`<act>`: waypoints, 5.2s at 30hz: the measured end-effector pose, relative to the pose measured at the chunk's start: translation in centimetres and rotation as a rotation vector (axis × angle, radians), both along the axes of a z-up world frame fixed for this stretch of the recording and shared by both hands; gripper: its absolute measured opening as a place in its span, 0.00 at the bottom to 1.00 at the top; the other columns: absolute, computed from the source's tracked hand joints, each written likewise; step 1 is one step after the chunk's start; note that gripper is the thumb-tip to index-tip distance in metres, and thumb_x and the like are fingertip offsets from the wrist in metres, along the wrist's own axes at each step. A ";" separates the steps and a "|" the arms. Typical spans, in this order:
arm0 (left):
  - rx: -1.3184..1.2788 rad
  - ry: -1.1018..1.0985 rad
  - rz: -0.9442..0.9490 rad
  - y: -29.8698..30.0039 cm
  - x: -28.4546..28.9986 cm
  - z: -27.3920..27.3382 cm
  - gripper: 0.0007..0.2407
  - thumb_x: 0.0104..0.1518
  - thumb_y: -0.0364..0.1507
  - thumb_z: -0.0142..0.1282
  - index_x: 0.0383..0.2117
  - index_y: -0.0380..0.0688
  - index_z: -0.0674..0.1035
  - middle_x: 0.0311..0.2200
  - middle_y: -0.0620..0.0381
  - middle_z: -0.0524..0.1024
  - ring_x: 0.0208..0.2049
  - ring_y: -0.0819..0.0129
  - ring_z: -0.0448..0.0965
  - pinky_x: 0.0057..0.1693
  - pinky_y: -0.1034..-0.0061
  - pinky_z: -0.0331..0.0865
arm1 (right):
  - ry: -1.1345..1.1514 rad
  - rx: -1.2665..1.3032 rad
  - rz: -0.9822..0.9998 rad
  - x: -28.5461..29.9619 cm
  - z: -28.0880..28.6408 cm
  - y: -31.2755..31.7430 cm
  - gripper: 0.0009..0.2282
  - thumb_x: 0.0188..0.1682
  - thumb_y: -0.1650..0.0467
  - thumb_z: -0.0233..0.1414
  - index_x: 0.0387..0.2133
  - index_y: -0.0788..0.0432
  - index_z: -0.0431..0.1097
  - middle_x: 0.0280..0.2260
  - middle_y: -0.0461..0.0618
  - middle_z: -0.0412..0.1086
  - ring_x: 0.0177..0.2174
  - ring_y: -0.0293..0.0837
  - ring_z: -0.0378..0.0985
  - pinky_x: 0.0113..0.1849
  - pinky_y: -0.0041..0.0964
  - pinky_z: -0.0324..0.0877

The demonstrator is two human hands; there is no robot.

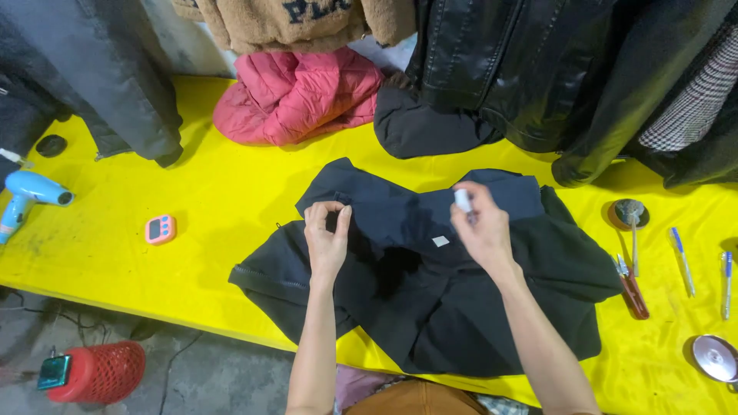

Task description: Using a small brush or lint roller to remove debris from a black jacket on a workstation table.

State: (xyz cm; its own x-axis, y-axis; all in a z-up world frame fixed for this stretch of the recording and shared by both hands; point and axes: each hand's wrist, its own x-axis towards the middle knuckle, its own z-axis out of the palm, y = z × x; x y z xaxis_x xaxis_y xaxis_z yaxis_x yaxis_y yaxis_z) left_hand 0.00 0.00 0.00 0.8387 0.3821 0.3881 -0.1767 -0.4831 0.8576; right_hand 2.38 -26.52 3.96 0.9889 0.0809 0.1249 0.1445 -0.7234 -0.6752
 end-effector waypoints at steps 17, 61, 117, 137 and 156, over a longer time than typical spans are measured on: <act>0.022 0.008 0.044 0.1 0.0 -0.1 0.02 0.63 0.27 0.58 0.37 0.53 0.80 0.36 0.60 0.77 0.50 0.64 0.74 0.57 0.64 0.72 | -0.032 -0.026 -0.144 1.9 0.3 -2.7 0.15 0.52 0.67 0.51 0.53 0.47 0.68 0.35 0.69 0.77 0.40 0.66 0.81 0.43 0.62 0.73; -0.017 -0.019 0.012 0.2 -0.3 -0.4 0.01 0.63 0.27 0.58 0.36 0.52 0.80 0.36 0.60 0.76 0.48 0.64 0.74 0.57 0.65 0.71 | 0.036 -0.049 0.303 -0.5 3.2 4.1 0.17 0.50 0.64 0.54 0.54 0.46 0.67 0.30 0.64 0.78 0.38 0.66 0.81 0.40 0.62 0.75; 0.124 0.291 0.165 0.3 1.9 -12.9 0.18 0.58 0.49 0.51 0.42 0.52 0.76 0.49 0.56 0.76 0.54 0.56 0.71 0.63 0.57 0.65 | -0.500 -0.188 -0.893 -4.9 -19.4 -34.4 0.29 0.56 0.87 0.57 0.63 0.60 0.49 0.30 0.62 0.67 0.28 0.55 0.74 0.30 0.49 0.65; 0.099 0.337 0.177 0.1 1.7 -12.1 0.17 0.57 0.49 0.53 0.43 0.53 0.77 0.51 0.57 0.76 0.55 0.58 0.71 0.63 0.59 0.66 | 0.088 -0.338 -0.830 1.8 -12.9 -28.7 0.16 0.59 0.65 0.55 0.54 0.63 0.70 0.59 0.66 0.64 0.55 0.68 0.63 0.56 0.61 0.55; 0.041 0.206 0.167 -0.5 1.5 -11.0 0.12 0.59 0.45 0.54 0.38 0.55 0.77 0.47 0.61 0.78 0.51 0.62 0.73 0.63 0.62 0.66 | -0.004 0.446 -0.609 -5.3 0.7 -15.4 0.16 0.65 0.68 0.43 0.65 0.53 0.61 0.42 0.49 0.67 0.37 0.43 0.73 0.52 0.44 0.68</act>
